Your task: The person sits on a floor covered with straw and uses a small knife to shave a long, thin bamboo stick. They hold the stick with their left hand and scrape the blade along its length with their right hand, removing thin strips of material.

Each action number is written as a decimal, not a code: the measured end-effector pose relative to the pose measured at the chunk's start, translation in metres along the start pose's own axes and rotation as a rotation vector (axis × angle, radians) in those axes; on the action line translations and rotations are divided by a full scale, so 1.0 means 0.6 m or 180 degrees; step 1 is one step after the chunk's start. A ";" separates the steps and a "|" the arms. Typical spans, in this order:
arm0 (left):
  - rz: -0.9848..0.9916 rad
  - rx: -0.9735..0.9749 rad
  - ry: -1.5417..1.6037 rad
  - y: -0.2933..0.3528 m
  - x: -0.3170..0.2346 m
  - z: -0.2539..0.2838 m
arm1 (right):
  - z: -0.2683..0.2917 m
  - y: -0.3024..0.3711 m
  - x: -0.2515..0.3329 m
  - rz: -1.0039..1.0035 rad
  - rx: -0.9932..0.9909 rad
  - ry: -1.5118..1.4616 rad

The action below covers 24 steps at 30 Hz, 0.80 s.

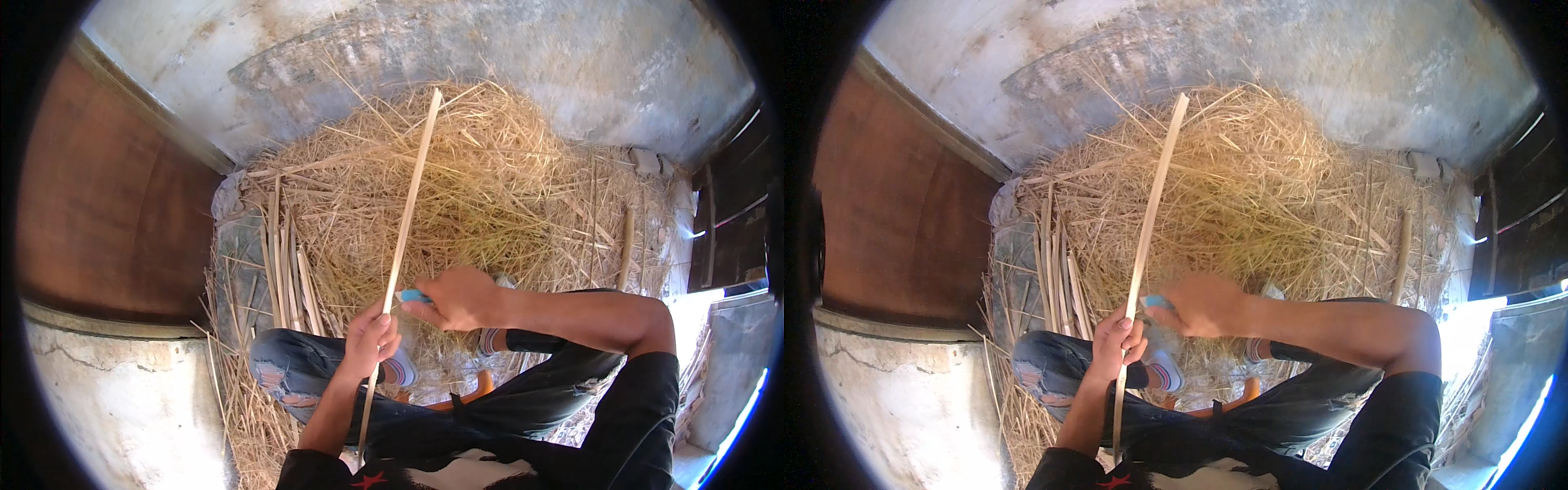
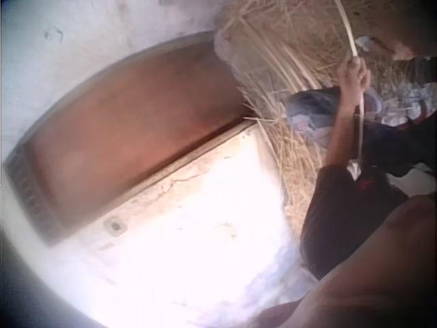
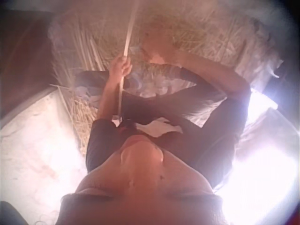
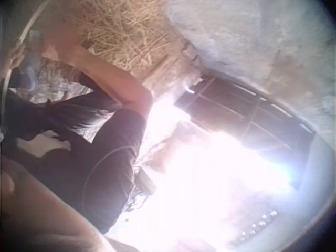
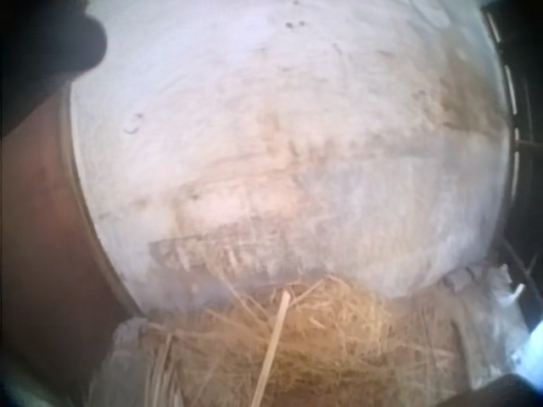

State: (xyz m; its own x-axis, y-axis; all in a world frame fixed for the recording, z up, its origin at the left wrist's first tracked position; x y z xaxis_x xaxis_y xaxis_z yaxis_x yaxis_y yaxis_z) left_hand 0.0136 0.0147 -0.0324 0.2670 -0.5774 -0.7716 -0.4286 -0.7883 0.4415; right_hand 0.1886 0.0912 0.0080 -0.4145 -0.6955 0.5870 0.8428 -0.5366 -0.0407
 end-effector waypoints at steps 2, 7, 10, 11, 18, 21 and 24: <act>-0.0110 -0.0090 -0.0011 0.009 -0.003 0.000 | 0.029 -0.013 0.000 -0.0442 0.0132 -0.0130; -0.0156 -0.0070 0.0147 0.006 -0.004 0.005 | 0.063 -0.020 -0.016 -0.0307 -0.0252 -0.0048; -0.0099 -0.0037 0.0087 0.003 0.001 0.001 | 0.020 -0.016 0.023 0.0009 -0.0010 0.0040; -0.0071 -0.0029 0.0033 0.003 0.003 0.000 | 0.005 -0.016 0.033 0.0149 0.0062 0.0043; 0.0188 -0.0074 -0.0063 0.008 0.019 -0.005 | 0.094 -0.038 -0.078 -0.0786 -0.0341 0.0222; 0.0278 0.0121 -0.0001 0.009 0.021 -0.015 | 0.122 -0.034 -0.094 -0.0954 -0.0300 0.0242; 0.0238 -0.0010 -0.0038 0.008 0.023 -0.007 | 0.068 -0.027 -0.019 -0.0611 0.0101 0.0112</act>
Point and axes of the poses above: each hand's wrist, its own y-axis away from the middle knuckle, its own z-axis out of the back of the hand, x = y × z, the point moved 5 cm from there along -y, towards the middle knuckle, and after that the axes turned 15 degrees about z, right-handed, at the moved point
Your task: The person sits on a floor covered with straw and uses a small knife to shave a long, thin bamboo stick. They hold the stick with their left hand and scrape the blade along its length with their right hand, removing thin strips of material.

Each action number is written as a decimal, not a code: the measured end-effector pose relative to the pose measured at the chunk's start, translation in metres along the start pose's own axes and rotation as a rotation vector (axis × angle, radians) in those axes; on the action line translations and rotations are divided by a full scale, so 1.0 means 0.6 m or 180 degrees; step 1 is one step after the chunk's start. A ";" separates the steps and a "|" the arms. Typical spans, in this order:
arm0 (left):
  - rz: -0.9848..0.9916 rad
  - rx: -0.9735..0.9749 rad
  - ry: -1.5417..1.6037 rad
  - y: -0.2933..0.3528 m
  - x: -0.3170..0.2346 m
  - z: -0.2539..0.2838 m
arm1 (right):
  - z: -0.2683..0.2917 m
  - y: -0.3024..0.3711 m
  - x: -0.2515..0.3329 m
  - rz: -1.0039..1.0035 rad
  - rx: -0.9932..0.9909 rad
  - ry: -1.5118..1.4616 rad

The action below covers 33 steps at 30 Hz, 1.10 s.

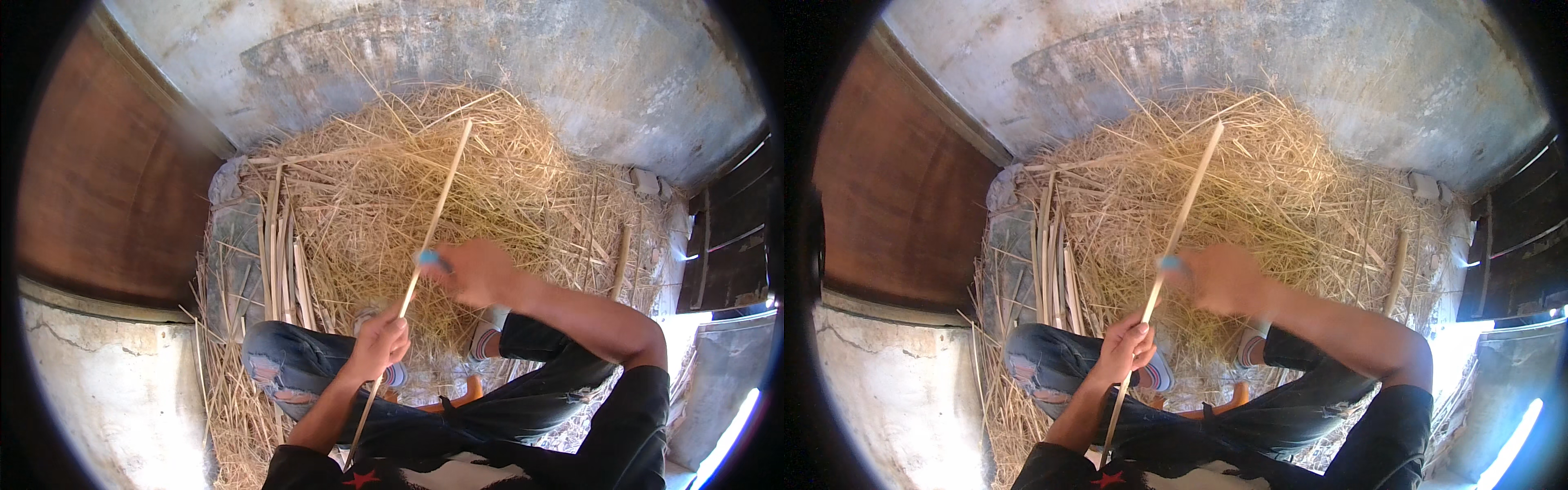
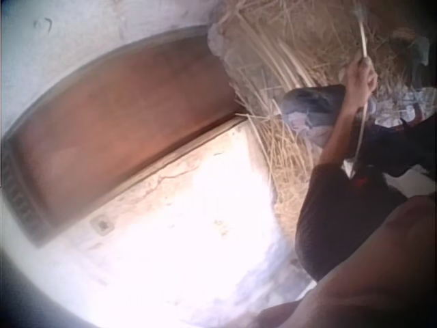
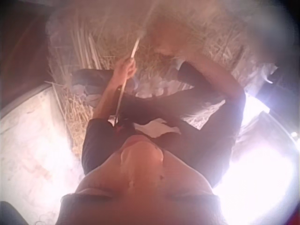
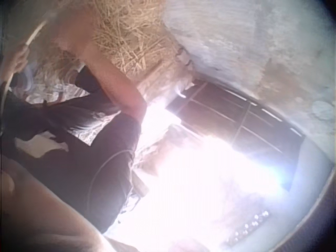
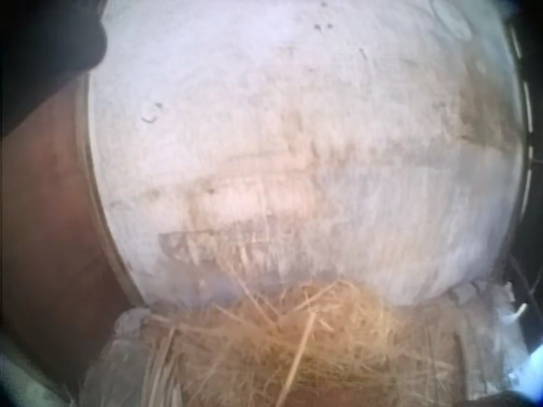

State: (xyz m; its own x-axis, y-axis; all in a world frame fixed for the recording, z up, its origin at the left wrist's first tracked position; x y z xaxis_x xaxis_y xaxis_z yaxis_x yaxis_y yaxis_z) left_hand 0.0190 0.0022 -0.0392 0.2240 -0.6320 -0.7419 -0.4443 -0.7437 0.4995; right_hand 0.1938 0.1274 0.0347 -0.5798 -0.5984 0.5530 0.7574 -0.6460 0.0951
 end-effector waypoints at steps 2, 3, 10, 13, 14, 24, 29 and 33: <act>-0.0070 0.0008 -0.0046 -0.006 -0.005 -0.002 | -0.046 0.015 0.041 0.0353 0.0335 -0.0025; -0.0083 0.0014 -0.0067 -0.007 -0.004 0.001 | -0.038 0.016 0.044 0.0252 0.0398 -0.0014; -0.0110 0.0158 -0.0288 0.012 0.002 -0.016 | 0.131 -0.007 -0.168 -0.1128 -0.0970 -0.0285; 0.0003 0.0288 -0.0449 0.007 0.006 -0.036 | 0.175 0.043 -0.286 -0.1572 -0.2082 -0.0187; 0.0021 0.0317 -0.0511 0.007 0.010 -0.039 | 0.191 0.065 -0.319 -0.1664 -0.2189 -0.0054; -0.0339 0.0497 -0.0569 -0.002 0.003 -0.031 | 0.205 0.089 -0.192 -0.0433 -0.2738 0.0010; -0.0388 0.0549 -0.0580 -0.007 -0.003 -0.035 | 0.159 0.047 -0.116 -0.0487 -0.1954 -0.0682; -0.0352 0.0587 -0.0693 -0.011 0.007 -0.040 | 0.108 0.025 -0.096 -0.0271 -0.1663 -0.1190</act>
Point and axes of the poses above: each hand's wrist, its own y-axis away from the middle knuckle, its own z-axis out of the back of the hand, x = y × z, the point moved 5 cm from there along -y, towards the middle knuckle, and after that the axes turned 15 degrees about z, right-handed, at the moved point
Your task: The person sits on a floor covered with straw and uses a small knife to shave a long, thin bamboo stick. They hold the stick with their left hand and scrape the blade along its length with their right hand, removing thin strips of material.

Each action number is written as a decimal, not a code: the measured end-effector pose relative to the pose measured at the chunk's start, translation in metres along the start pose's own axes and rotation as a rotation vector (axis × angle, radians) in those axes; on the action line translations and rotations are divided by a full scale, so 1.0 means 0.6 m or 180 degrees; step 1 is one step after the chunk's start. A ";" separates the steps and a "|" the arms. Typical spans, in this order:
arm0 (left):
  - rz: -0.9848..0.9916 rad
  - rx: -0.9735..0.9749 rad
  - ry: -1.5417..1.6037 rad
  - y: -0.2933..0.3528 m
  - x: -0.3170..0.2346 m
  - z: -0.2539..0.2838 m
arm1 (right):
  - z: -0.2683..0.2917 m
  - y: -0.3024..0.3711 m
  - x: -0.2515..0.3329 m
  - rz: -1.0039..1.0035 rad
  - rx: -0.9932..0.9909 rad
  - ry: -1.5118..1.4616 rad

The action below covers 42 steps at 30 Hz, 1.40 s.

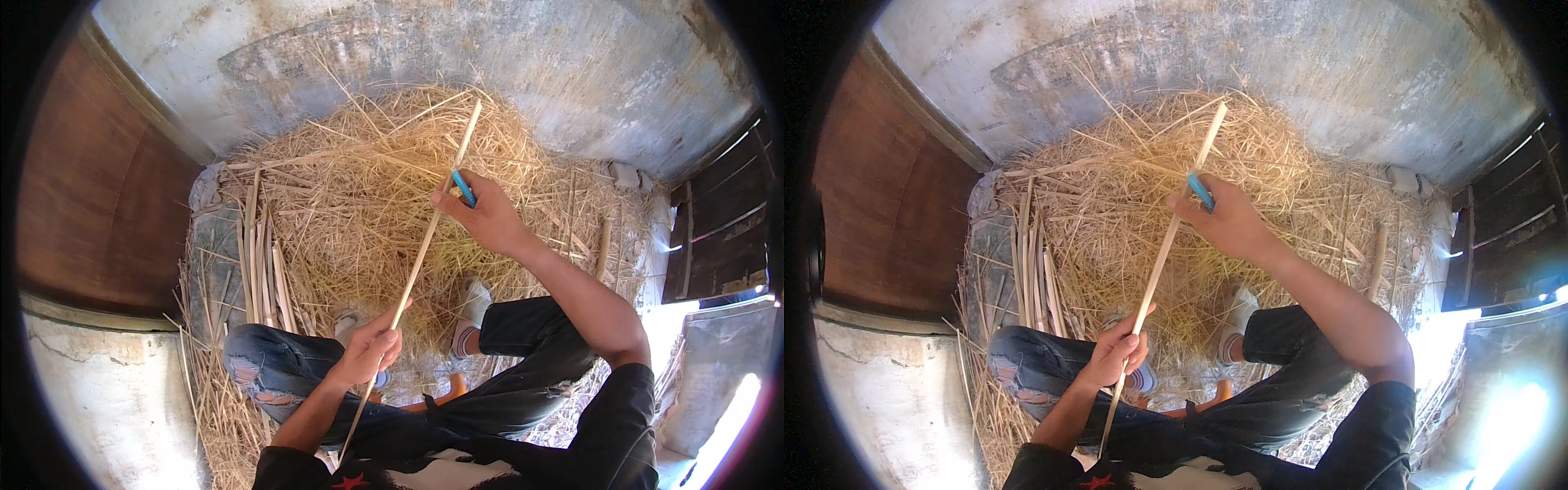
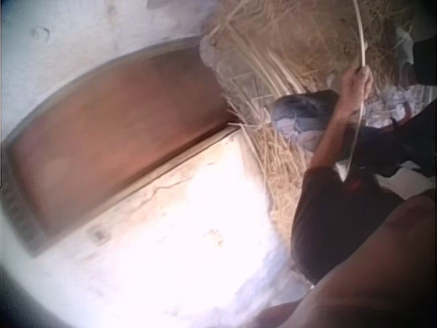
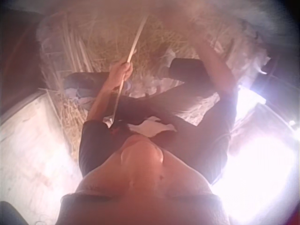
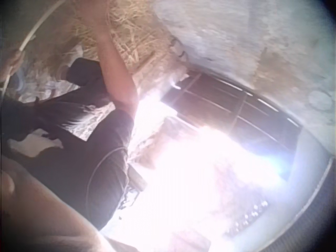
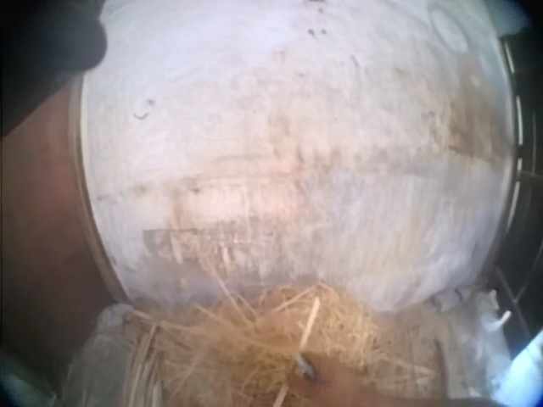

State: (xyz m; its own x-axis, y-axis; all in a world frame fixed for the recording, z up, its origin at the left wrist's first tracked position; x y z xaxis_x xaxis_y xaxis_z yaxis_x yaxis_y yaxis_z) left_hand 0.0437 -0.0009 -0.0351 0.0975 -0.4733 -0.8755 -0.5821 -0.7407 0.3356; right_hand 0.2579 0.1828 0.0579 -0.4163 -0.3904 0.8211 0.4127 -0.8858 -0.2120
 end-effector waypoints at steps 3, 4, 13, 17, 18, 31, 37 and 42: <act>0.0066 0.0057 -0.0064 0.001 -0.002 -0.003 | 0.003 -0.002 -0.012 -0.0063 -0.0435 -0.0205; 0.0127 0.0076 -0.0089 0.003 -0.002 -0.005 | 0.009 -0.006 -0.017 -0.0108 -0.0636 -0.0259; 0.0318 0.0099 0.0028 0.014 0.013 -0.002 | 0.108 -0.015 -0.052 -0.0156 -0.1054 -0.0288; 0.0027 0.0287 0.0523 0.018 0.009 -0.004 | 0.114 -0.002 -0.044 0.0155 -0.0788 0.0224; -0.0014 0.0253 0.0487 0.018 0.003 -0.002 | 0.112 -0.002 -0.026 0.0303 -0.0805 0.0263; 0.0025 -0.0183 -0.0013 0.018 0.007 0.019 | 0.132 -0.004 -0.036 -0.0685 0.0002 0.1260; -0.0176 -0.0257 0.0268 0.016 0.006 0.030 | -0.008 0.028 0.013 -0.0458 0.1135 0.0797; -0.0108 -0.0093 0.0526 0.013 -0.013 0.027 | 0.009 -0.001 0.022 -0.0600 0.0742 0.0929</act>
Point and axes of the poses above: each hand's wrist, its own y-axis away from the middle knuckle, its own z-axis out of the back of the hand, x = y × z, the point moved 5 cm from there along -y, towards the middle knuckle, and after that the axes turned 15 degrees about z, right-handed, at the moved point
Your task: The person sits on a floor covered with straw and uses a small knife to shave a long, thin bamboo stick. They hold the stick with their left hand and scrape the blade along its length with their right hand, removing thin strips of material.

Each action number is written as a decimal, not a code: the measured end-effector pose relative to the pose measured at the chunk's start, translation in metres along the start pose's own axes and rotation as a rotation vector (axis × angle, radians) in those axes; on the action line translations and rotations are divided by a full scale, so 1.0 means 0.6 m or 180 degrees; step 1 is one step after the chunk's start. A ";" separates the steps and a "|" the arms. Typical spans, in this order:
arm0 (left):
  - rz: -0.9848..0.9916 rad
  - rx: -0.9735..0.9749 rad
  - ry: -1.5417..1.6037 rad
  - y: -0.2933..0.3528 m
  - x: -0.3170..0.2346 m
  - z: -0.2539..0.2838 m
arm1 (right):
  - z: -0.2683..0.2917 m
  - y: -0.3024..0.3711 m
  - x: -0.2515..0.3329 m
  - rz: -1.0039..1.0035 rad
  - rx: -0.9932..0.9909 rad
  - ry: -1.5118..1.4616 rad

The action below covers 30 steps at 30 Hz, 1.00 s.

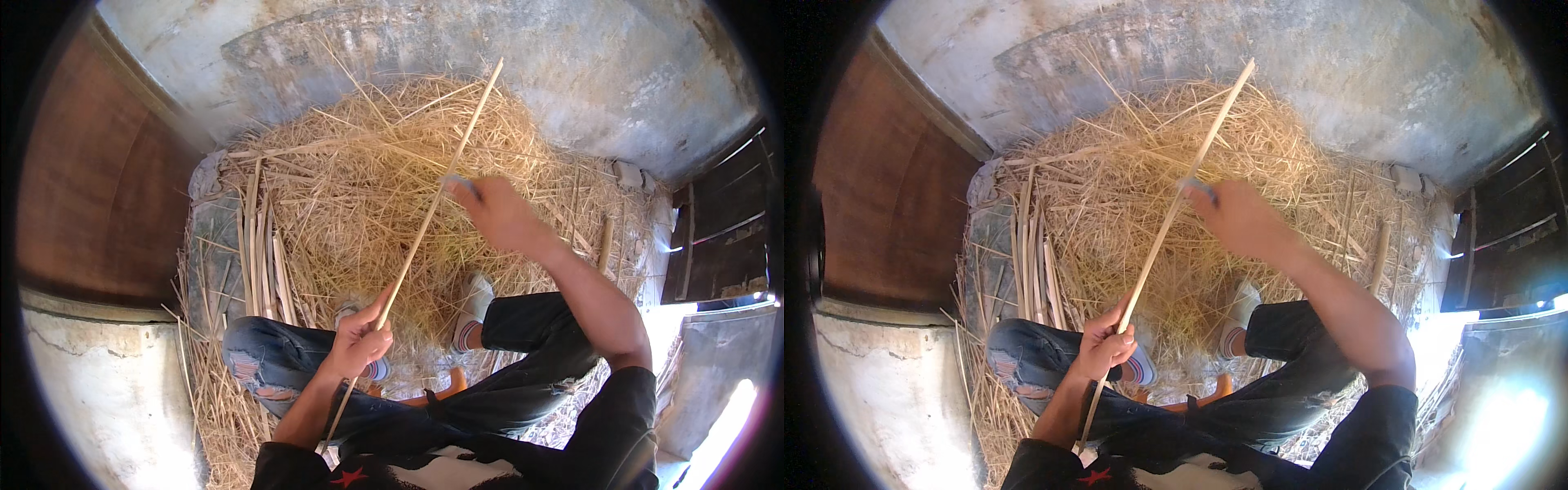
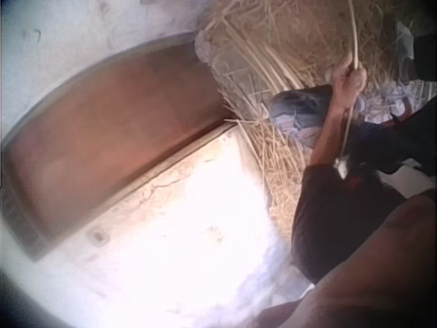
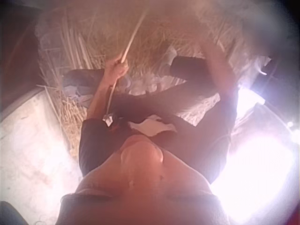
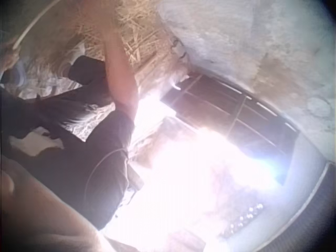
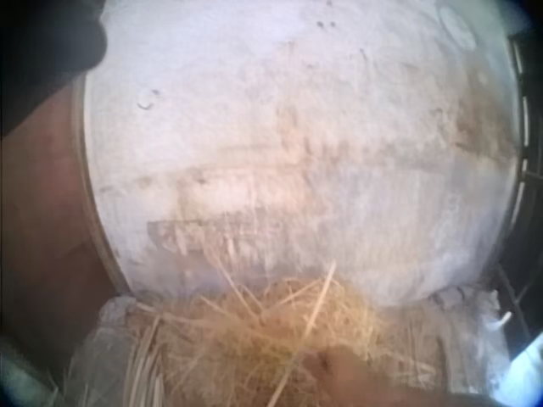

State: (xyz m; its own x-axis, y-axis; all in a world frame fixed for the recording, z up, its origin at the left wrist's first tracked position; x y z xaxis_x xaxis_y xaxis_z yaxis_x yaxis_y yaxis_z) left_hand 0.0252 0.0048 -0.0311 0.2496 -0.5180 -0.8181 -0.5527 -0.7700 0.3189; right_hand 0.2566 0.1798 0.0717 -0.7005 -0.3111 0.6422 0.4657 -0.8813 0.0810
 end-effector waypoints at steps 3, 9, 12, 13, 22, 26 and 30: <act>-0.0087 0.0038 0.0123 0.000 -0.002 -0.008 | 0.031 -0.010 -0.022 0.0105 -0.0360 -0.0028; 0.0112 -0.0086 0.0342 0.006 -0.005 0.004 | -0.117 0.050 0.071 0.0593 0.0721 -0.0171; -0.0018 -0.0048 0.0378 0.004 -0.008 0.009 | -0.118 0.049 0.077 0.0763 0.0504 -0.0140; 0.0012 -0.0102 0.0398 0.009 -0.008 0.009 | -0.092 0.029 0.078 0.0470 0.0439 -0.0105; -0.0017 -0.0048 0.0534 0.010 -0.016 0.000 | -0.108 0.043 0.085 0.0716 0.0171 -0.0479; 0.0031 -0.0131 0.0451 0.010 -0.016 0.004 | -0.098 0.039 0.091 0.0613 0.0489 -0.0577; -0.0052 -0.0149 0.0430 0.009 -0.011 0.005 | -0.054 0.011 0.075 0.0314 0.0201 -0.0289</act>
State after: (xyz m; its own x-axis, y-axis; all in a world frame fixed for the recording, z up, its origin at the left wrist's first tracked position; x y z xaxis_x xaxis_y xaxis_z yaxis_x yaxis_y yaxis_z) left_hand 0.0183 0.0051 -0.0253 0.3649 -0.5483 -0.7525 -0.5108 -0.7936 0.3305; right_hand 0.2109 0.1487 0.0765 -0.5992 -0.3591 0.7155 0.5649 -0.8230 0.0601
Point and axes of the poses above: each hand's wrist, its own y-axis away from the middle knuckle, its own z-axis out of the back of the hand, x = y × z, the point moved 5 cm from there along -y, towards the middle knuckle, and after that the axes turned 15 degrees about z, right-handed, at the moved point
